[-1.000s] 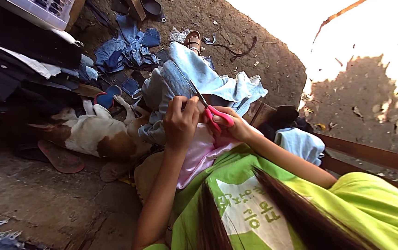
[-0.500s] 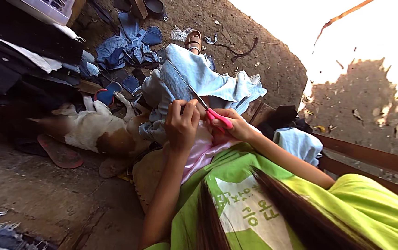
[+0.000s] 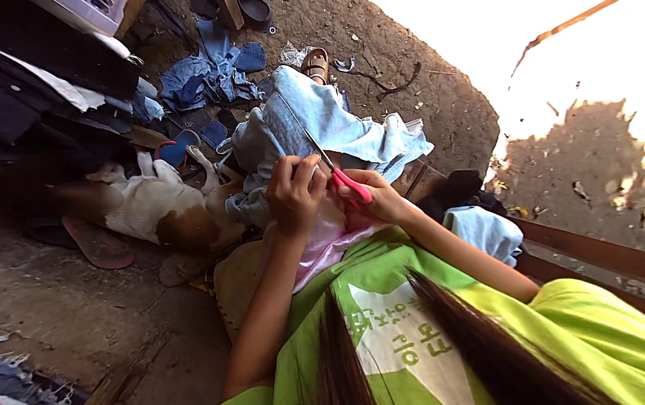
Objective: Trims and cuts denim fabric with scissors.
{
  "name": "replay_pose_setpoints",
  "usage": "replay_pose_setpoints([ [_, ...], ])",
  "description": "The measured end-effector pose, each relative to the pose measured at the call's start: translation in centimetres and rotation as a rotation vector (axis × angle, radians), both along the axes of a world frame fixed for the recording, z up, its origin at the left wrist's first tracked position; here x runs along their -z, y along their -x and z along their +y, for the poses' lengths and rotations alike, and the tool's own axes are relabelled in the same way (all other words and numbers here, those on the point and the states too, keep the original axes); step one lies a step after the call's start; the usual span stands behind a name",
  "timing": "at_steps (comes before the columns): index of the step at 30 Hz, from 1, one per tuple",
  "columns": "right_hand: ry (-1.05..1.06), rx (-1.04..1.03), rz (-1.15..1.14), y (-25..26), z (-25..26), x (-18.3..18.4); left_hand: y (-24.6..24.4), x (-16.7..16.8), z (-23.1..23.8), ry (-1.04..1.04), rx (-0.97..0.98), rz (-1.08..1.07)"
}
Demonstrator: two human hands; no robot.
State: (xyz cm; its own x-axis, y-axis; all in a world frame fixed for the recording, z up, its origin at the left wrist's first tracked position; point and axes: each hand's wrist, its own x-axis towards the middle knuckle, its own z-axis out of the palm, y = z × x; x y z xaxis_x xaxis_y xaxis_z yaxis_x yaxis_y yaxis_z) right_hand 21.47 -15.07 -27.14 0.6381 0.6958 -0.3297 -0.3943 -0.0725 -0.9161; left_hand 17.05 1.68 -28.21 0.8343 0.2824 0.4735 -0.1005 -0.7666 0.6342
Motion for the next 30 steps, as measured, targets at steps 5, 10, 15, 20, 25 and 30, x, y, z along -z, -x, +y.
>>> replay_pose_setpoints([
  [5,-0.051,-0.010,0.015,-0.92,0.81,0.16,0.20,-0.06,0.21,0.010,0.025,-0.006],
  [10,0.013,0.007,-0.057,-0.29,0.21,-0.01,0.34,-0.03,0.25,0.017,-0.003,-0.019],
  [15,0.006,-0.042,-0.010,-0.63,0.17,-0.08,0.42,-0.02,0.24,0.030,0.001,-0.025],
  [20,0.045,-0.023,-0.059,-0.98,0.07,0.23,0.35,0.23,0.51,0.040,-0.003,-0.039],
  [25,0.045,-0.056,-0.020,-0.99,0.48,-0.11,0.05,0.48,0.42,0.045,-0.016,-0.071],
  [30,0.046,-0.018,-0.031,-0.67,0.51,-0.03,0.24,0.35,0.49,0.040,-0.017,-0.059],
])
